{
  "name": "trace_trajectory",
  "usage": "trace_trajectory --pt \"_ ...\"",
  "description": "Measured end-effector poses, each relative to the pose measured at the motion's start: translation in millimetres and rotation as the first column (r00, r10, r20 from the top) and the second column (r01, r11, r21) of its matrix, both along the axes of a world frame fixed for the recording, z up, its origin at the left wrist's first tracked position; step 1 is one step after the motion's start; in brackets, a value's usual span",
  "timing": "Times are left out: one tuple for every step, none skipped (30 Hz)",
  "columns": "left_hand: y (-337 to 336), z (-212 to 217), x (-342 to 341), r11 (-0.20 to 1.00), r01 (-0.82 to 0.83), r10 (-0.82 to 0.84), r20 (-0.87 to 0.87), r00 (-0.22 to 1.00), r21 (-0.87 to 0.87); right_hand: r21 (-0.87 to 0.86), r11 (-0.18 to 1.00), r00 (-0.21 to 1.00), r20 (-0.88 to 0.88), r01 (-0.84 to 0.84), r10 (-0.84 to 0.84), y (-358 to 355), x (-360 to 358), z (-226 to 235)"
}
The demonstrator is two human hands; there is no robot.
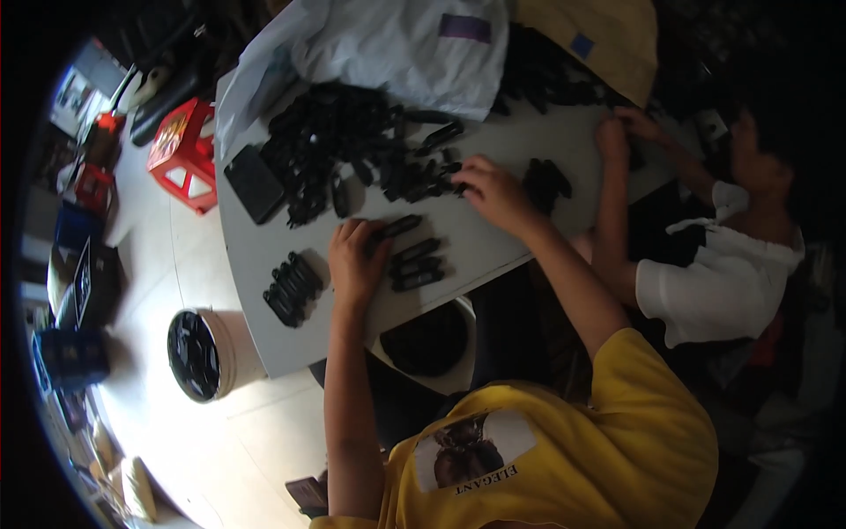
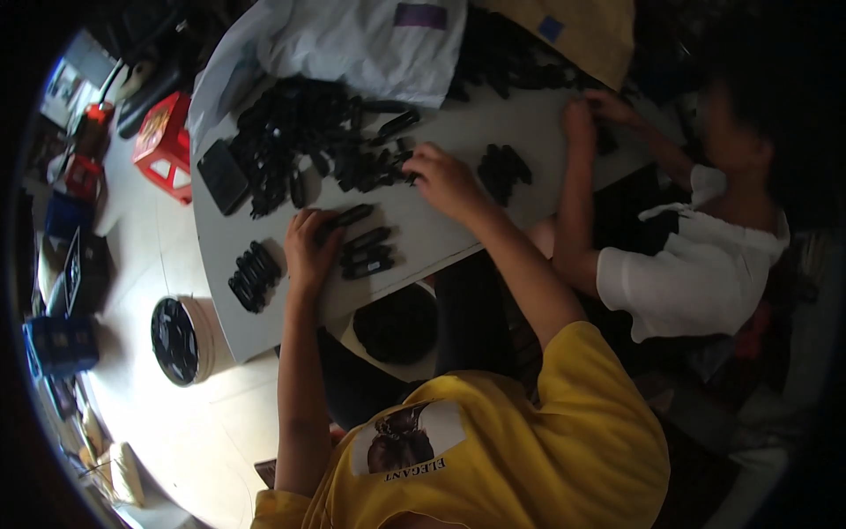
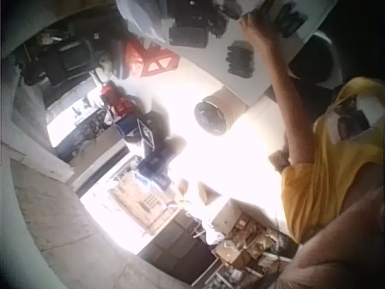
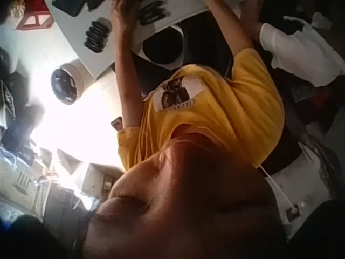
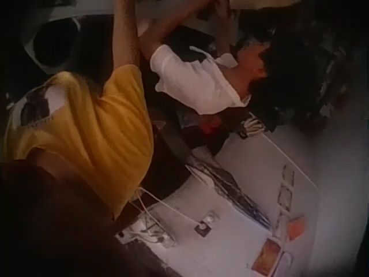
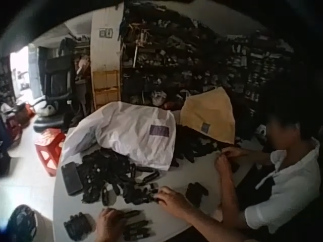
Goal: Assembling small black plastic components into a long row on a workbench.
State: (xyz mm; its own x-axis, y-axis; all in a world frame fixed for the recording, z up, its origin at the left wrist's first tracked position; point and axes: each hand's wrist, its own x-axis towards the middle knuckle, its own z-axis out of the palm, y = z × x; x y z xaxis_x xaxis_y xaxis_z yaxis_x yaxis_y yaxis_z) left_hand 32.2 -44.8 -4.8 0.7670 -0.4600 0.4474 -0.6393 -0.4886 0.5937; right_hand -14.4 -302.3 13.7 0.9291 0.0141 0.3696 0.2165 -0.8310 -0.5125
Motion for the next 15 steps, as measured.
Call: trace_trajectory --pt "3 1 -2 1.0 -0.013 0.013 -0.033 0.999 0.006 0.0 1.0 1.0 0.011 0.017 -0.017 0 -1 -4" --pt "4 2 -2 0.999 -0.028 0.029 -0.067 0.997 0.014 -0.006 0.995 0.994 -0.044 0.1 -0.101 1 -2 -7" --pt "2 1 -3 1.0 -0.029 0.029 -0.059 0.998 0.002 -0.015 0.984 0.979 -0.1 0.179 -0.18 1 -3 -11" --pt "1 2 -3 0.999 -0.038 0.039 -0.055 0.998 0.004 -0.013 0.985 0.981 -0.096 0.17 -0.171 7 -4 -7" --pt "-1 1 -1 1.0 -0.023 0.023 -0.062 0.998 0.006 0.089 0.986 0.984 -0.125 0.142 -0.131 12 -5 -4" --pt "-1 1 1 1.0 -0.009 0.01 -0.071 0.997 0.008 0.191 0.975 0.985 -0.151 0.114 -0.085 19 -5 -1" --pt "0 2 0 1.0 -0.026 0.027 -0.074 0.997 0.016 0.199 0.975 0.986 -0.155 0.099 -0.068 32 -5 5" --pt "0 3 2 1.0 -0.01 0.011 -0.066 0.998 0.015 0.187 0.982 0.993 -0.11 -0.012 0.033 49 -2 13" --pt "2 3 1 1.0 0.005 -0.004 -0.058 0.998 0.014 0.171 0.978 0.988 -0.067 -0.123 0.136 62 1 16" --pt "3 2 1 1.0 -0.004 0.005 -0.056 0.998 0.017 0.174 0.976 0.987 -0.064 -0.131 0.144 69 4 15" --pt "4 0 1 1.0 0.01 -0.009 -0.07 0.998 0.011 0.113 0.983 0.987 -0.05 -0.144 0.151 75 7 12" --pt "5 -1 0 1.0 0.023 -0.023 -0.083 0.996 0.004 0.051 0.987 0.987 -0.036 -0.155 0.157 78 10 10" --pt "4 -2 0 1.0 0.018 -0.017 -0.084 0.996 0.005 0.052 0.986 0.986 -0.037 -0.161 0.163 78 11 6" --pt "2 -2 0 1.0 0.017 -0.017 -0.089 0.996 -0.002 0.06 0.983 0.984 -0.031 -0.171 0.173 74 11 2" --pt "1 -3 1 1.0 0.018 -0.019 -0.095 0.995 -0.01 0.067 0.981 0.983 -0.027 -0.18 0.182 72 11 -1"
